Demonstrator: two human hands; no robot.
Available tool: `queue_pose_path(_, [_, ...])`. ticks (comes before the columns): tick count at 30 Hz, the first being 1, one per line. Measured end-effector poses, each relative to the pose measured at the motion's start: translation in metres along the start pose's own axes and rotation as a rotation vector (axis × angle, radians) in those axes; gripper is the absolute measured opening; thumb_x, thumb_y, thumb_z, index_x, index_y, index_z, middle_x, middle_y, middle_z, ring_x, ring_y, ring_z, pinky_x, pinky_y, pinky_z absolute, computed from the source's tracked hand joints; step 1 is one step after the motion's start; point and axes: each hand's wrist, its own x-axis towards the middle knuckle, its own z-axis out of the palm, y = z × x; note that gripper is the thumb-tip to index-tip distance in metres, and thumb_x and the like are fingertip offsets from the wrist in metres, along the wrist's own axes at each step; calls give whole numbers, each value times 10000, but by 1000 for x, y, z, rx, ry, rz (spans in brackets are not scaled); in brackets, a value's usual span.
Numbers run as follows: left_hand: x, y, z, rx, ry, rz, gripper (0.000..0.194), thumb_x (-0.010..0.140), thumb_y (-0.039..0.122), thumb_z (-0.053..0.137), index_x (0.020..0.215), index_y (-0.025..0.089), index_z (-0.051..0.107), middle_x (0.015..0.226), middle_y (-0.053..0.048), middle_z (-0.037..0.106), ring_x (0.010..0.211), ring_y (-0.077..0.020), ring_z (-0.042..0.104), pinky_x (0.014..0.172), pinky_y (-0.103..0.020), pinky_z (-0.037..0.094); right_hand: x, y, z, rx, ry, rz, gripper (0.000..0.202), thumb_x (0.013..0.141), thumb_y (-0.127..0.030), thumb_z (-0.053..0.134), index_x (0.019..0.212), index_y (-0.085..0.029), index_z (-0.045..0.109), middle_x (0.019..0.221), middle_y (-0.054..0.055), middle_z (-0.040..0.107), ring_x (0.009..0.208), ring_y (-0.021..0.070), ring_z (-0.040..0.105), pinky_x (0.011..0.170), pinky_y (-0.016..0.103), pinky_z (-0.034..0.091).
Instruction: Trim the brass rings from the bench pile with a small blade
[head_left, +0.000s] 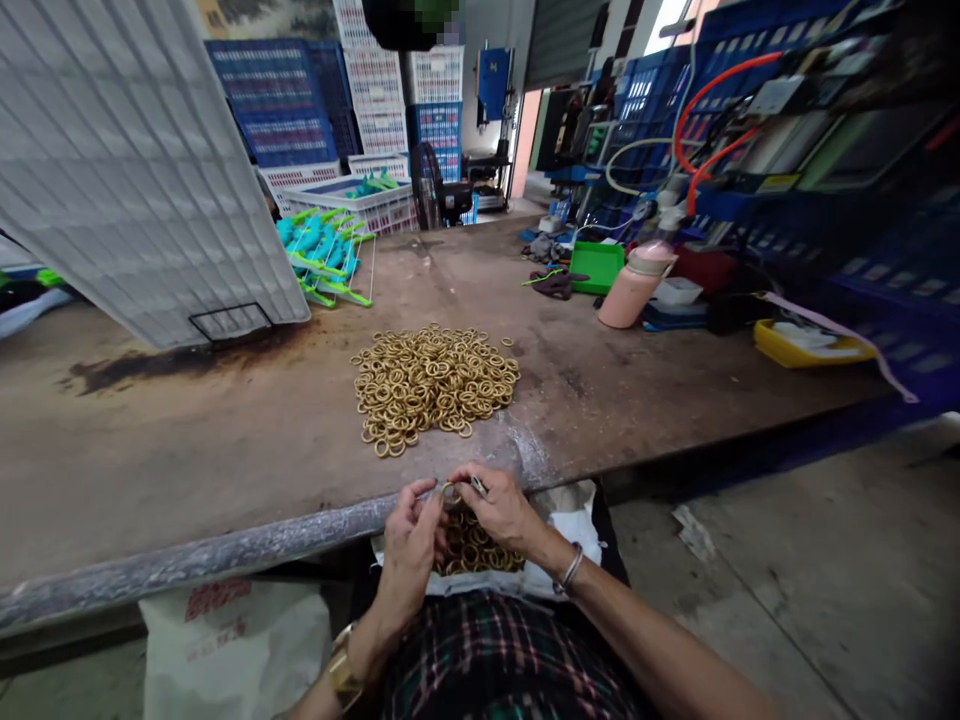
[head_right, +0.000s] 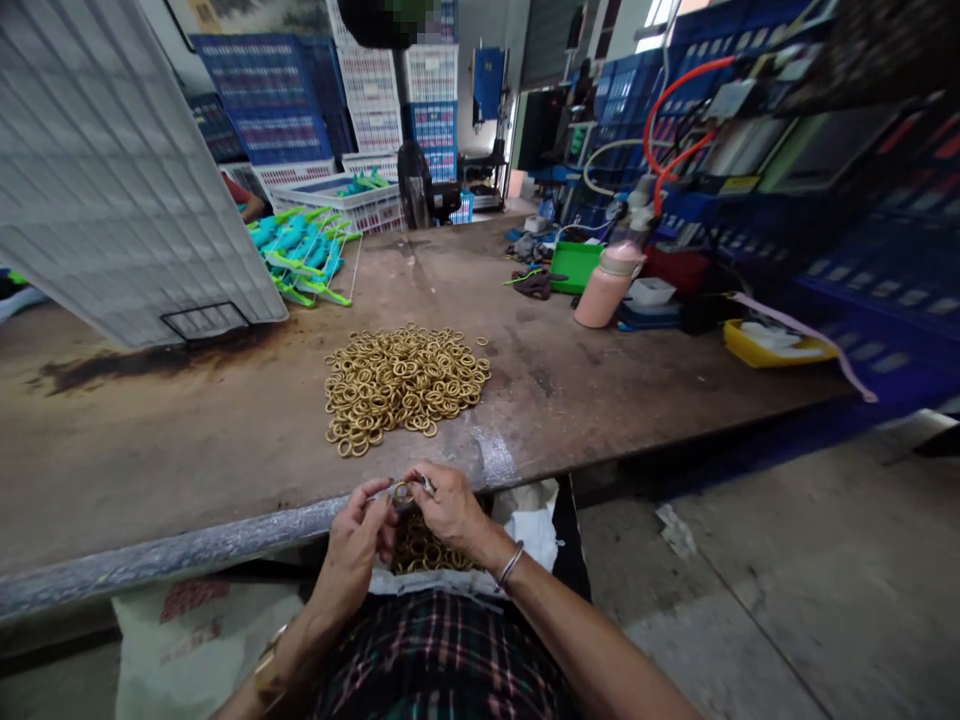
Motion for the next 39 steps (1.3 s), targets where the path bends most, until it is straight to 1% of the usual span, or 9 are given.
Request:
queue_pose_path(3, [9, -4, -5, -18, -75, -35, 333, 703, 472, 589, 807, 161, 531, 521, 70, 463, 361, -44, 381, 343, -156, 274, -2, -3, 6, -45, -37, -21, 164, 806, -175, 437, 861, -170, 591, 748, 4, 608, 676, 115, 525, 659, 222, 395])
queue_pose_path(6, [11, -8, -9, -27, -74, -19, 311, 700, 465, 598, 739, 166, 523, 504, 73, 449, 359, -42, 368, 351, -157, 265, -1, -5, 10, -67, -31, 4, 143, 811, -187, 442, 855, -178, 578, 715, -11, 581, 644, 106, 502, 629, 211, 380])
queue_pose_path(11, [12, -7, -13, 70, -5, 147, 241, 715, 407, 595, 679, 171, 557, 477, 60, 449, 401, -65, 384, 398, -177, 302, 7, -12, 12, 9, -57, 170, 204, 853, -300, 412, 784, -172, 554, 623, -36, 516, 581, 95, 455, 561, 198, 347])
queue_pose_path(15, [13, -6, -14, 120, -1, 223, 173, 713, 346, 600, 683, 176, 597, 496, 46, 473, 430, -76, 397, 425, -187, 313, 11, -11, 16, 109, -98, 244, 258, 850, -310, 399, 670, -166, 513, 563, -47, 478, 546, 88, 433, 543, 197, 337])
queue_pose_path(22, [8, -3, -18, 4, -95, 34, 260, 701, 424, 599, 749, 174, 550, 501, 57, 479, 385, -65, 395, 383, -180, 310, 12, -11, 20, 36, -66, 184, 223, 826, -307, 435, 683, -164, 529, 575, -55, 444, 555, 81, 395, 536, 191, 311])
queue_pose_path(26, [7, -6, -20, -33, -173, 6, 292, 750, 456, 548, 763, 165, 535, 597, 27, 542, 413, -56, 418, 384, -174, 320, 13, -17, 20, -4, -87, 190, 231, 831, -310, 435, 697, -158, 548, 565, -54, 453, 532, 77, 385, 510, 188, 300])
queue_pose_path(30, [8, -10, -20, -148, -219, -41, 282, 754, 439, 563, 734, 161, 518, 589, 37, 523, 428, -47, 409, 392, -165, 313, 13, -16, 19, 23, -82, 175, 232, 845, -302, 419, 713, -160, 547, 584, -43, 485, 551, 83, 415, 528, 188, 321])
queue_pose_path(34, [9, -10, -18, -224, -215, -67, 271, 749, 424, 581, 734, 165, 506, 565, 53, 496, 416, -42, 386, 385, -164, 301, 10, -9, 16, -54, -61, 143, 225, 870, -275, 370, 753, -169, 530, 609, -28, 510, 555, 92, 437, 553, 201, 329])
queue_pose_path(39, [10, -12, -18, -178, -150, -53, 281, 744, 436, 583, 730, 165, 510, 554, 58, 492, 414, -38, 387, 390, -160, 307, 3, -2, 19, -308, -196, 1, 122, 771, -113, 429, 735, -181, 524, 623, -21, 523, 565, 100, 440, 554, 206, 296])
